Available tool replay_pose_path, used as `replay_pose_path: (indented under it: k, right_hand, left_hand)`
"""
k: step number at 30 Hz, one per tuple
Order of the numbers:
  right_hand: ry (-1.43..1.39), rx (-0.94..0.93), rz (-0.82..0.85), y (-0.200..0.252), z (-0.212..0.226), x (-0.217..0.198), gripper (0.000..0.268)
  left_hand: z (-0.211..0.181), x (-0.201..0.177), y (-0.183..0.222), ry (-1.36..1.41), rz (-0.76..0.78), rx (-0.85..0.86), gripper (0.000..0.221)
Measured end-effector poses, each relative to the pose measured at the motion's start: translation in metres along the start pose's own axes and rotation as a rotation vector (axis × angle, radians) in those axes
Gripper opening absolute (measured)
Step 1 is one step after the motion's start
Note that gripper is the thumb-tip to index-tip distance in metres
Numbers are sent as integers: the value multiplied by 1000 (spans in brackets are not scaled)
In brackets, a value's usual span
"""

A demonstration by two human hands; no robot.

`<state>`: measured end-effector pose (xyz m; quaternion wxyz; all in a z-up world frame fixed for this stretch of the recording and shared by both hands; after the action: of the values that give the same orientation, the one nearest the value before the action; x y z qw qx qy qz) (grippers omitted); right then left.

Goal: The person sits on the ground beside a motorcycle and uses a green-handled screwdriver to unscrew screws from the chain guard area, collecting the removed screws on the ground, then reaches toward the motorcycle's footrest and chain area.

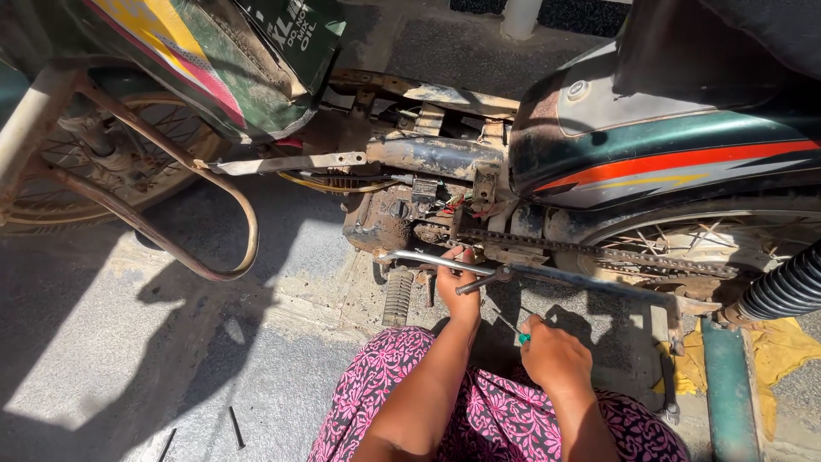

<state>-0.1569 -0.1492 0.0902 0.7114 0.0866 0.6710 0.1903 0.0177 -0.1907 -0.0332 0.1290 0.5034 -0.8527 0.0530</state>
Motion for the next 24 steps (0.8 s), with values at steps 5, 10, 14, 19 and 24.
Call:
replay_pose_path:
  k: [5,10,14,19,24]
  right_hand:
    - [14,-20,17,-6,8,3,31]
    - [23,-20,27,-9,8,6,32]
    - [32,-30,25,-11,7,8,34]
    - [23,-29,38,-8,8,3,32]
    - [21,-25,65,-7,6,3,35]
  left_hand:
    - [3,9,-7,72,22,-46,32]
    - [10,15,-16,56,23,-44,32]
    - [15,19,-18,100,13,-29,28]
    - [22,23,-22,92,-1,-77,24]
    - [33,24,-27,103,0,-107,21]
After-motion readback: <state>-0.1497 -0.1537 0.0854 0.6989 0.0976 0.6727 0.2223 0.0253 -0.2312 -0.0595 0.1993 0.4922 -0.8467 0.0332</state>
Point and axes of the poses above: each hand's wrist, its own y-axis away from the middle knuckle, its own x-axis out of the palm, z = x × y, the point moved 3 cm from there along -y, towards the middle knuckle, and after that the axes turned 4 degrees about x, right-handed, at the moved point
